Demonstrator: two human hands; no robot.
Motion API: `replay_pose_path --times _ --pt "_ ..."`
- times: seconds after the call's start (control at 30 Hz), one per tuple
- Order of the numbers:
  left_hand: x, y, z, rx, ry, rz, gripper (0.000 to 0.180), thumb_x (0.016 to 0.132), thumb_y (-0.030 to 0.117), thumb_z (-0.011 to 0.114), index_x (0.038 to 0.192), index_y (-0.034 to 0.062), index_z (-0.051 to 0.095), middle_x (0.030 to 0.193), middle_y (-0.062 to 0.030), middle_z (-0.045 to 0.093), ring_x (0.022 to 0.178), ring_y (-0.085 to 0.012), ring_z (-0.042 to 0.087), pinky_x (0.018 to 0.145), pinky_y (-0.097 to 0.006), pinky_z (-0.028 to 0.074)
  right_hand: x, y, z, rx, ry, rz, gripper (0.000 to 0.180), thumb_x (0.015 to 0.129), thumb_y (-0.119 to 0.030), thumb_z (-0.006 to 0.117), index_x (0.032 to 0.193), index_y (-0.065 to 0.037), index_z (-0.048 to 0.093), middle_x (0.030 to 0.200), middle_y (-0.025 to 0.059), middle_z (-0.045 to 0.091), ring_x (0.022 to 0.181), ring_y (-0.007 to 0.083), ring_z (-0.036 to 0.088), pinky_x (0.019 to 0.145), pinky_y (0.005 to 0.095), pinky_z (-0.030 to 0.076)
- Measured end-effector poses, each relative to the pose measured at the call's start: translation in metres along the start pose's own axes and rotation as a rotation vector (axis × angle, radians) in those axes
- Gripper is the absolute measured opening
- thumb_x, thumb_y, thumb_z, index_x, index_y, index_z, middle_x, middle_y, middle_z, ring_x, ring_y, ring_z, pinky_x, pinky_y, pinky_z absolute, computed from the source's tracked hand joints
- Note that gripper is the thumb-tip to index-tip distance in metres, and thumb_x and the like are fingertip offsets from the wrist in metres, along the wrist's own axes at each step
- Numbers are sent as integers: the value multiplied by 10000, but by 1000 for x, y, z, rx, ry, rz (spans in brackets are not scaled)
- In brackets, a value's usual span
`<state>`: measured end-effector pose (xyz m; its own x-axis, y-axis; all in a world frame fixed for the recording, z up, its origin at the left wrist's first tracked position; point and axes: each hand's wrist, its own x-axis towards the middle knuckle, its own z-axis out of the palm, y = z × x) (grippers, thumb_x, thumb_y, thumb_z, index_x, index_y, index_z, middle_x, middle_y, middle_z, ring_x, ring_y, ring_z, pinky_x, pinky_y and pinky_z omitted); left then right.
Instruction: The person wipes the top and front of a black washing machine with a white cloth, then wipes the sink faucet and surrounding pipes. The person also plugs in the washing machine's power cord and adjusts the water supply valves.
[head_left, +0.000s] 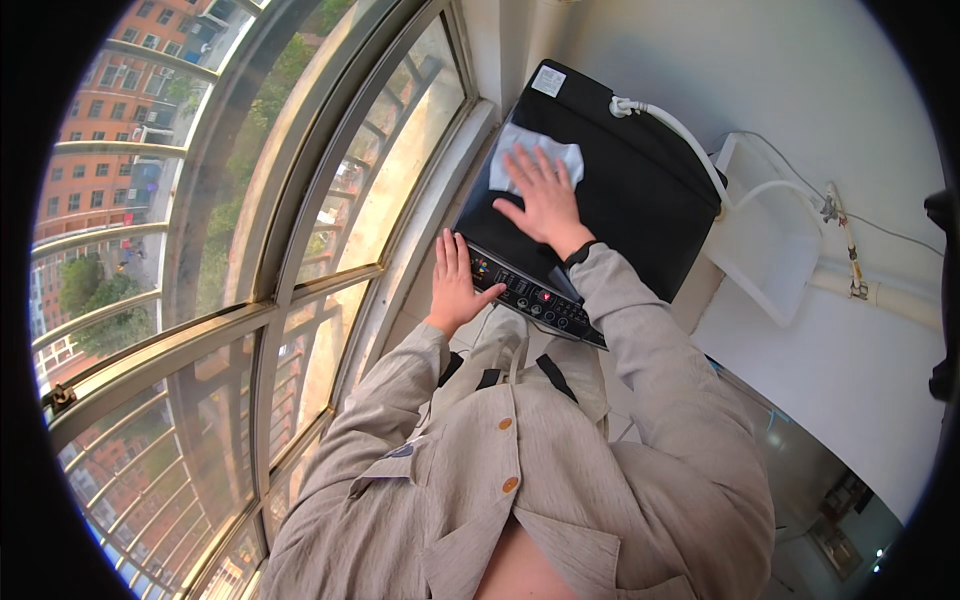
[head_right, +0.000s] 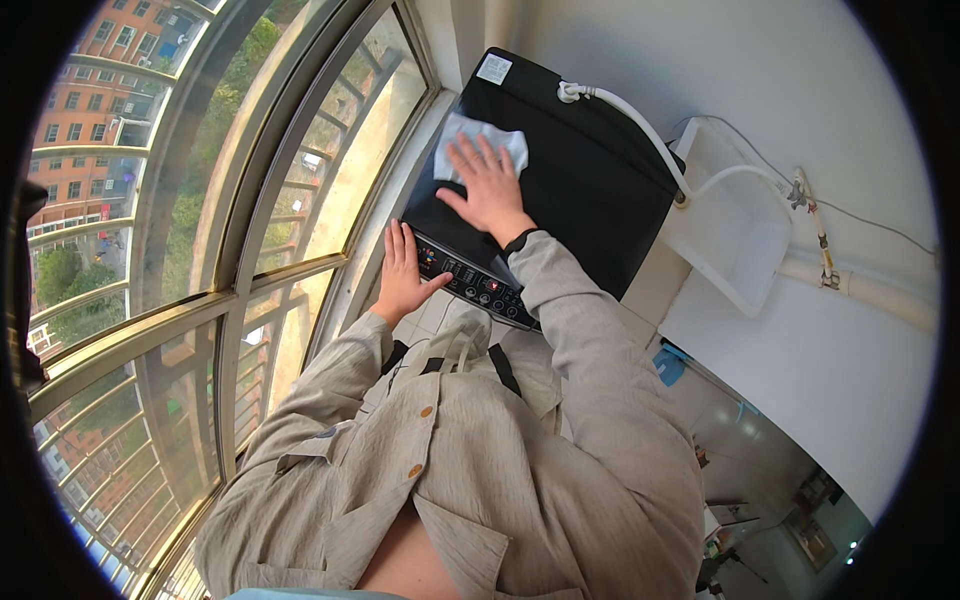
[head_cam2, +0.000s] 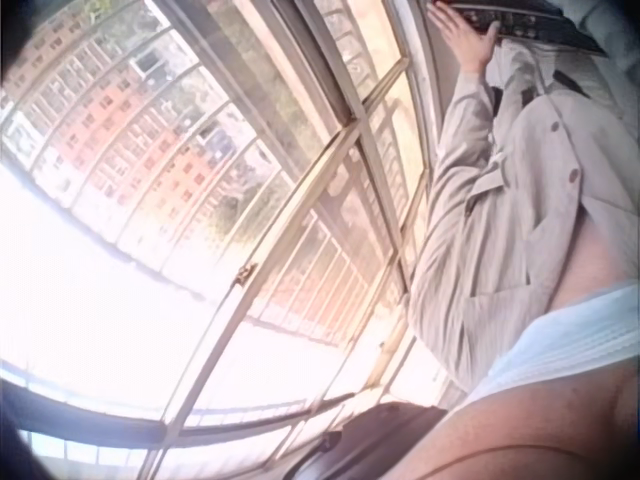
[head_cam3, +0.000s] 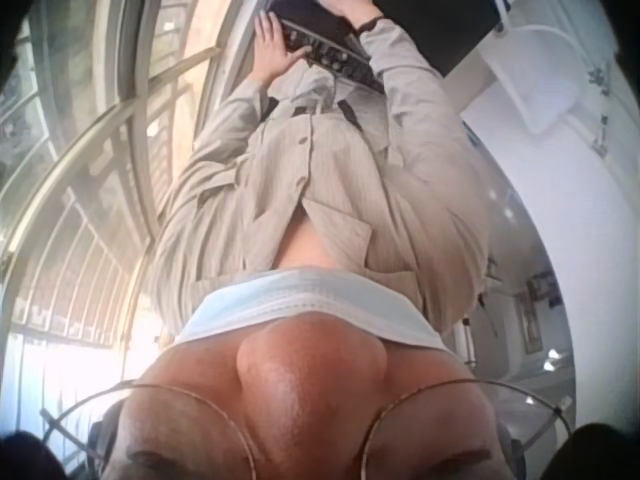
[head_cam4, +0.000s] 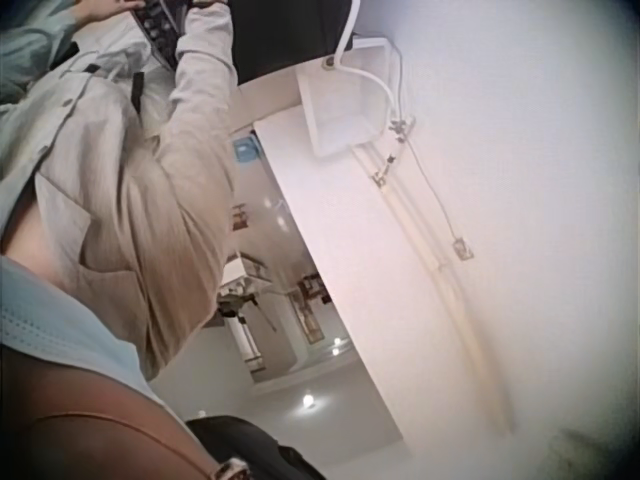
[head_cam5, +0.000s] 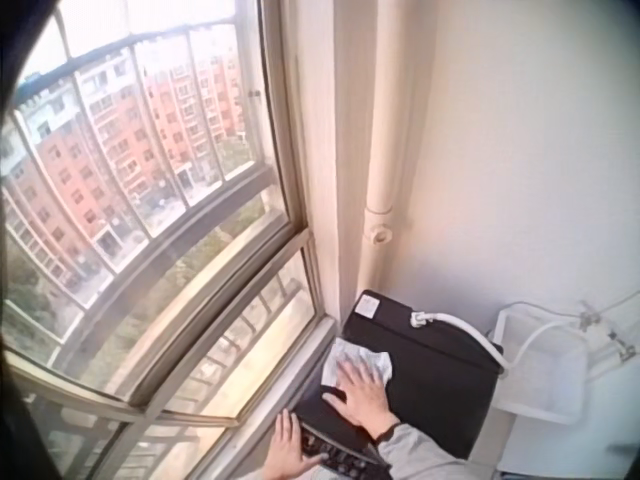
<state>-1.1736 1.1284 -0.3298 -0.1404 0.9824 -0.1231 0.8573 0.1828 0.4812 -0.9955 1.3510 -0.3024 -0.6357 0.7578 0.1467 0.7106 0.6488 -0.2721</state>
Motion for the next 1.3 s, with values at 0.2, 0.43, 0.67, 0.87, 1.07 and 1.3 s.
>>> replay_pose_path --times 0.2,0.43,0.67,0.87,1.07,1.3 --pt "0 1 -6 -22 -7 -3 1392 840 747 816 1771 -46 151 1855 -309 93 1717 -501 106 1334 -583 265 27 51 -6 -148 129 470 976 1063 -758 525 1748 -79 372 1843 170 297 1687 439 265 1326 669 205" --pt "3 -10 -5 13 -90 28 1416 822 706 856 1771 -54 129 1853 -320 72 1717 -516 75 1362 -583 212 -66 -96 9 118 -157 108 948 1040 -624 638 1768 -98 336 1877 124 218 1715 383 215 1376 606 125" --pt "4 -7 -3 -24 -57 78 1422 859 684 851 1756 -90 66 1826 -377 45 1690 -579 52 1367 -594 185 -109 35 -41 15 -26 108 844 1031 -607 685 1756 -280 402 1848 52 317 1677 357 318 1349 590 252" --pt "5 -10 -5 -24 -84 82 1438 862 723 835 1745 -110 66 1820 -388 37 1685 -590 39 1371 -600 168 -135 97 -60 -185 168 714 970 1038 -685 644 1746 -80 373 1836 208 283 1672 475 274 1314 697 229" --pt "7 -16 -8 -21 -120 125 1464 859 739 832 1742 -118 40 1813 -406 10 1685 -595 19 1372 -604 151 -84 -43 -12 63 69 436 1144 973 -761 662 1762 -16 299 1862 204 208 1706 476 173 1347 696 126" --pt "11 -24 -16 -79 -210 103 1446 873 688 860 1755 -88 16 1817 -403 -36 1693 -582 -29 1378 -604 98 -122 -35 -27 98 111 290 1035 956 -682 732 1760 -137 373 1863 56 270 1704 339 249 1356 649 191"
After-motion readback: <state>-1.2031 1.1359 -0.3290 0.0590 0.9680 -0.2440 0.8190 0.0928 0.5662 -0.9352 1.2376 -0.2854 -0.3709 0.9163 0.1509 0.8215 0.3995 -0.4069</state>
